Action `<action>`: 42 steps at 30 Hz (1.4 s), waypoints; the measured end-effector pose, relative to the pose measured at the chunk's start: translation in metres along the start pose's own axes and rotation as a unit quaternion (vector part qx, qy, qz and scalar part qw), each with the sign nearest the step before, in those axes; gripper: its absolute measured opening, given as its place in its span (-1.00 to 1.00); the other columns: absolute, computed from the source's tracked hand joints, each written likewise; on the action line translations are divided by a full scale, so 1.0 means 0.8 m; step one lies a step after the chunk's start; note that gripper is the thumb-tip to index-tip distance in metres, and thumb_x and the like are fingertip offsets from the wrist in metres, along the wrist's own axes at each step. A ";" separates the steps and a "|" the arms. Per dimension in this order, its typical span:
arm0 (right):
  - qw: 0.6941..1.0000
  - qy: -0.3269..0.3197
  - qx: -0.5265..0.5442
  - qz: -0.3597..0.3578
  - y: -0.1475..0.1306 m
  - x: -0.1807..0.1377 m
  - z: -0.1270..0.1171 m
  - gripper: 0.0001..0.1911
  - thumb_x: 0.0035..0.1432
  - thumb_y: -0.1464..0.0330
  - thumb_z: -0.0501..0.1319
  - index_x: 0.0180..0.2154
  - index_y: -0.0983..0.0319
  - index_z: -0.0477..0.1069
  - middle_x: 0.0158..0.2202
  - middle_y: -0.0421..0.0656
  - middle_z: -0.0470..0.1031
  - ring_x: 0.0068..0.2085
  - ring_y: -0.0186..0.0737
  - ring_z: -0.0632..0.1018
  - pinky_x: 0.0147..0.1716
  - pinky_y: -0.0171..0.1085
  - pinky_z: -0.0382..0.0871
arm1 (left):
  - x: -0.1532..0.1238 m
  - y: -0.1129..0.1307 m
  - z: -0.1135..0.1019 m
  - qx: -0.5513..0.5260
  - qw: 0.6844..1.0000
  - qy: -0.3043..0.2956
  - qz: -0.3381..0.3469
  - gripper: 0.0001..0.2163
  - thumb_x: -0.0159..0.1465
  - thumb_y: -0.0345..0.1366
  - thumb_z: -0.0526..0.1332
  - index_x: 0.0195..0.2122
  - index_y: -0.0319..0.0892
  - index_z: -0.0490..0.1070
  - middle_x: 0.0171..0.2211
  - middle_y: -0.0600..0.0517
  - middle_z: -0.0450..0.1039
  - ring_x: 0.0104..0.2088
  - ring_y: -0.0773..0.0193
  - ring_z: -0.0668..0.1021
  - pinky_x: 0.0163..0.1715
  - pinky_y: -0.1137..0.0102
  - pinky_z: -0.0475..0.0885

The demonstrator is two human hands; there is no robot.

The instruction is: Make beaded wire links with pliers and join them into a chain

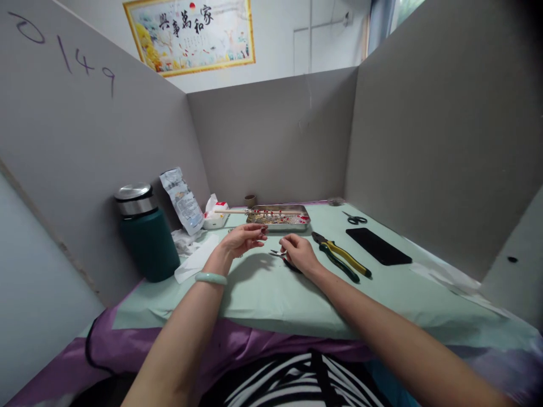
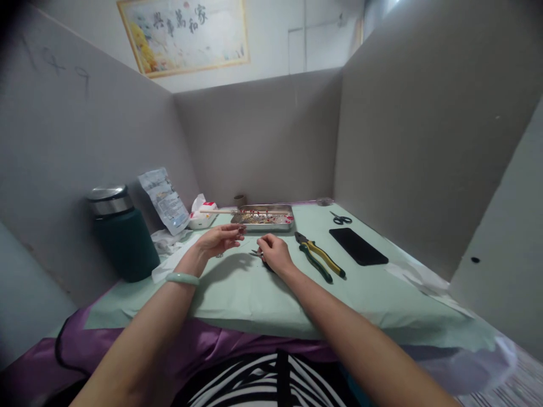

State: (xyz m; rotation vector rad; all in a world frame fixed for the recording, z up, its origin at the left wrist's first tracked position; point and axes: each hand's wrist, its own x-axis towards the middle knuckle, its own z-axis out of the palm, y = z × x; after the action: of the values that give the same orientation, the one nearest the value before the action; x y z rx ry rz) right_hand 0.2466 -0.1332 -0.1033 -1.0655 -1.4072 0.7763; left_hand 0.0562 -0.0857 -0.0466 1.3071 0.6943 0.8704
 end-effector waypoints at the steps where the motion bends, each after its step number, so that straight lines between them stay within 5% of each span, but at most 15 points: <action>1: 1.000 0.005 0.009 -0.008 -0.001 0.000 0.000 -0.78 0.06 0.19 0.13 -0.45 0.22 0.34 -0.54 -0.25 0.43 -0.64 -0.40 0.33 -0.62 -0.39 0.23 | -0.001 -0.005 0.009 -0.034 0.999 -0.005 -0.002 -0.76 0.08 -0.51 0.29 -0.19 -0.28 0.47 -0.22 -0.12 0.50 -0.32 0.28 0.57 -0.29 0.38 0.48; 6: 0.998 0.000 0.027 -0.051 -0.001 0.001 0.000 -0.77 0.08 0.19 0.13 -0.36 0.22 0.38 -0.54 -0.27 0.39 -0.60 -0.37 0.36 -0.56 -0.37 0.27 | 0.002 -0.031 0.031 -0.092 0.995 -0.032 -0.014 -0.73 0.07 -0.57 0.27 -0.18 -0.28 0.46 -0.32 -0.07 0.52 -0.33 0.24 0.60 -0.22 0.32 0.50; 15: 0.998 0.022 -0.004 -0.067 0.003 0.003 0.000 -0.83 0.05 0.24 0.15 -0.41 0.21 0.35 -0.57 -0.28 0.36 -0.59 -0.35 0.37 -0.57 -0.36 0.27 | -0.006 -0.036 0.044 -0.018 0.998 -0.032 0.043 -0.77 0.06 -0.41 0.36 -0.24 -0.31 0.48 -0.30 -0.09 0.51 -0.31 0.23 0.57 -0.20 0.26 0.49; 21: 0.998 0.002 0.048 -0.032 -0.004 0.003 0.000 -0.80 0.05 0.20 0.13 -0.41 0.21 0.33 -0.62 -0.30 0.33 -0.65 -0.37 0.33 -0.63 -0.37 0.22 | 0.002 -0.042 0.039 -0.051 0.998 0.020 0.024 -0.84 0.07 -0.44 0.35 -0.30 -0.33 0.47 -0.39 -0.09 0.53 -0.33 0.23 0.59 -0.28 0.35 0.51; 29: 0.997 -0.026 0.069 -0.023 -0.004 0.002 0.002 -0.81 -0.01 0.21 0.19 -0.39 0.20 0.33 -0.61 -0.32 0.31 -0.63 -0.38 0.32 -0.62 -0.38 0.21 | 0.005 -0.044 0.037 -0.067 0.997 0.017 0.017 -0.86 0.11 -0.45 0.31 -0.28 -0.34 0.48 -0.44 -0.03 0.49 -0.46 0.35 0.54 -0.38 0.41 0.51; 42: 0.996 0.001 0.053 -0.071 0.002 0.004 0.002 -0.81 0.03 0.21 0.20 -0.41 0.21 0.34 -0.60 -0.30 0.33 -0.63 -0.37 0.32 -0.60 -0.35 0.22 | 0.001 -0.041 0.040 -0.017 0.998 0.035 0.047 -0.75 0.01 -0.34 0.39 -0.29 -0.30 0.46 -0.42 -0.01 0.48 -0.44 0.31 0.55 -0.40 0.39 0.48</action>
State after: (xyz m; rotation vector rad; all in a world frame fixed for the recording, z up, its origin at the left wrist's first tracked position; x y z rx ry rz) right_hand 0.2452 -0.1295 -0.1035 -0.8743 -1.4082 0.7371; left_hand 0.0888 -0.1031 -0.0745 1.2924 0.6728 1.0040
